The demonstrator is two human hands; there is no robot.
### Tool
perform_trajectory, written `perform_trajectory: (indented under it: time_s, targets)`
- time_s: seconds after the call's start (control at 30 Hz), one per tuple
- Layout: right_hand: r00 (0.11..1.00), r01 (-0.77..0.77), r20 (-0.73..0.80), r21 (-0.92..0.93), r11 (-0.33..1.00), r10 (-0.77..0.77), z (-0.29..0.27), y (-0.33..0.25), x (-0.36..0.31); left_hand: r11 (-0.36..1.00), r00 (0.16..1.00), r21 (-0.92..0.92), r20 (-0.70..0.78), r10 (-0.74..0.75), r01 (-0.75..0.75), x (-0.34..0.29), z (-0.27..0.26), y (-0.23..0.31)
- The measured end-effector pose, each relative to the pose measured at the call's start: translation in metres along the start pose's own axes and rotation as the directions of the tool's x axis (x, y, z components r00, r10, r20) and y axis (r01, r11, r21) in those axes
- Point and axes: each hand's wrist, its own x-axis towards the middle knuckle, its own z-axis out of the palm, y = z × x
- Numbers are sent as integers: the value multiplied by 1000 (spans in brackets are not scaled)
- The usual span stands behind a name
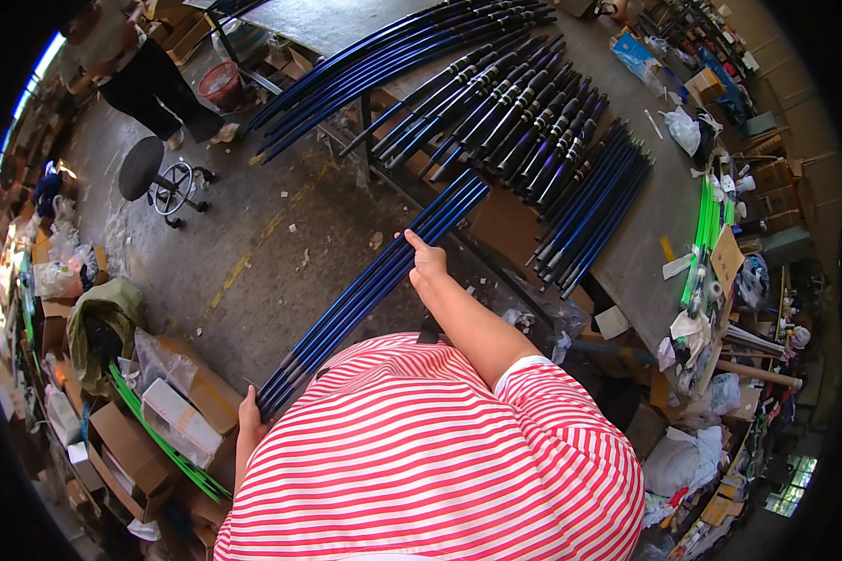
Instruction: The person picks up several fishing rods from a table, holding them together to check their length and sorting them into groups.
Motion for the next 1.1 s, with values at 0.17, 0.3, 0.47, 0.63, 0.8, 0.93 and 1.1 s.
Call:
perform_trajectory:
  time_s: [0.17, 0.3, 0.47, 0.63, 0.8, 0.93, 1.1]
  targets:
    - [994, 54, -96, -24, 998, -56, 1, -6, 1, 995, 996, 53, 16, 86, -87, -9, 11, 4]
    - [983, 78, -165, -53, 996, -86, -2, -9, 9, 998, 998, 15, -4, 61, -61, -21, 25, 15]
    - [976, 125, -172, -74, 989, -136, 0, -14, 9, 999, 999, 5, -6, 43, -43, -22, 31, 16]
    - [942, 170, -260, -184, 968, -215, -5, -12, 14, 999, 998, -24, 42, 37, -36, -21, 33, 18]
    - [940, 223, -236, -127, 966, -248, -9, -10, 14, 999, 998, -19, 59, 38, -36, -17, 35, 16]
    - [923, 259, -243, -178, 949, -297, -5, -14, 4, 997, 995, 4, 56, 81, -81, -13, 36, 12]
    - [887, 270, -281, -326, 906, -366, -12, -9, 12, 997, 996, 22, 56, 68, -69, -18, 40, 18]
